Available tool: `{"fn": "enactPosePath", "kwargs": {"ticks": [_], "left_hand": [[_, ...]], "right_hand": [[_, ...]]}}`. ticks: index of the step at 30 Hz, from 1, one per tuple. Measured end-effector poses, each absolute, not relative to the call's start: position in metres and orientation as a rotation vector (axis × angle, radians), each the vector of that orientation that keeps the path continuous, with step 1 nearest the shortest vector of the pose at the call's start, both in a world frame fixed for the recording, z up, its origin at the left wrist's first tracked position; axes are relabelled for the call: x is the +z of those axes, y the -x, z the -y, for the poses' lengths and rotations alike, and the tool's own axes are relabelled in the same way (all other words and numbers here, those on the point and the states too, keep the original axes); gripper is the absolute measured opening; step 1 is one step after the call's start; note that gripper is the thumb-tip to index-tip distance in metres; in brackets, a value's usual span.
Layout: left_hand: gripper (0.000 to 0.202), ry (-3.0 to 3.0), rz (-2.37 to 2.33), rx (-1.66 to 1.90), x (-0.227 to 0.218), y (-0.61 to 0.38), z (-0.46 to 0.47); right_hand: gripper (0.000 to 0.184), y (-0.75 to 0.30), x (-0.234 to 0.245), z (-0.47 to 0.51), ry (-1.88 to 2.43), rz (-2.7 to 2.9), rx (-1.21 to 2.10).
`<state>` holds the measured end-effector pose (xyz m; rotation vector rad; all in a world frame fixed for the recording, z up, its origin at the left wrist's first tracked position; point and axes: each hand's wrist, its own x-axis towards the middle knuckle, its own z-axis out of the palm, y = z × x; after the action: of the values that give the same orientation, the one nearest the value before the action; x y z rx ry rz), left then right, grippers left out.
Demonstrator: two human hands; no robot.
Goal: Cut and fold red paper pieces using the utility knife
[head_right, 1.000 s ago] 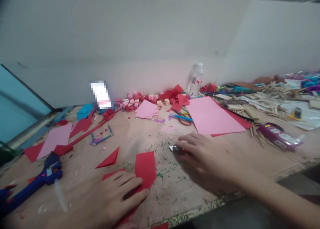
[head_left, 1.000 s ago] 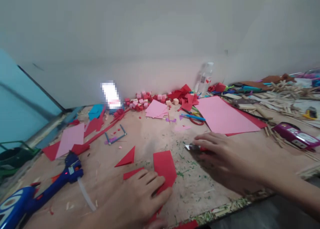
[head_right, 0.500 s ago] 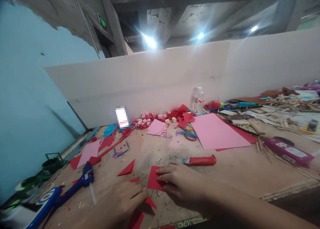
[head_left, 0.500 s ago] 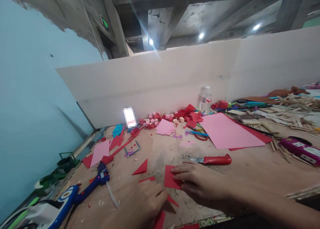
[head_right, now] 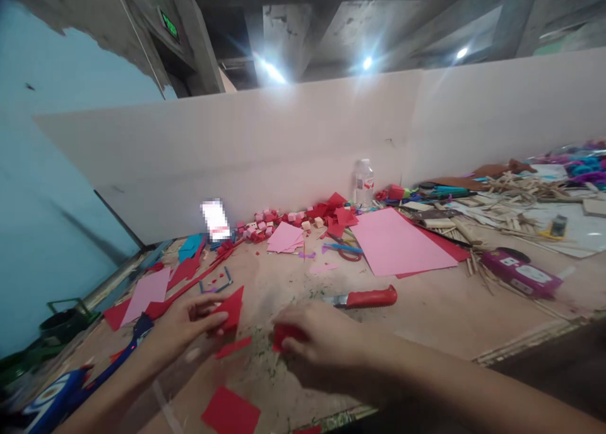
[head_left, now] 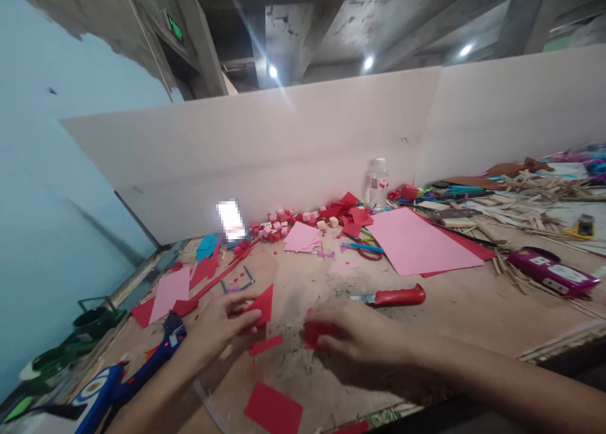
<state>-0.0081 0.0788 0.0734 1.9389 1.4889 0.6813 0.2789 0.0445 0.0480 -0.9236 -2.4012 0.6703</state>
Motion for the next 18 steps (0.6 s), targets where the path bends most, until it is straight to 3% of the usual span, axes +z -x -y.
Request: {"fn": "enactPosePath", "kwargs": {"ticks": [2, 5, 10, 18], "left_hand": [[0.065, -1.892, -1.503, 0.640, 0.069, 0.015, -0.081], [0.066, -1.898, -1.550, 0.587, 0.063, 0.020, -0.078], [0.053, -2.122, -1.655, 0.539, 0.061, 0.024, -0.074], [0.030, -2.639, -1.578, 0.118, 0.048, 0.028, -0.080]], "right_hand": [[0.017, -0.282, 0.042, -0.047, 1.000, 2.325, 0.661], [0.019, -0.288, 0.036, -0.052, 1.036, 2.246, 0.645], [0.020, -0.289, 0.036, -0.056, 1.022, 2.238, 0.626], [0.020, -0.289, 0.030, -0.060, 0.978, 2.298, 0.730]]}}
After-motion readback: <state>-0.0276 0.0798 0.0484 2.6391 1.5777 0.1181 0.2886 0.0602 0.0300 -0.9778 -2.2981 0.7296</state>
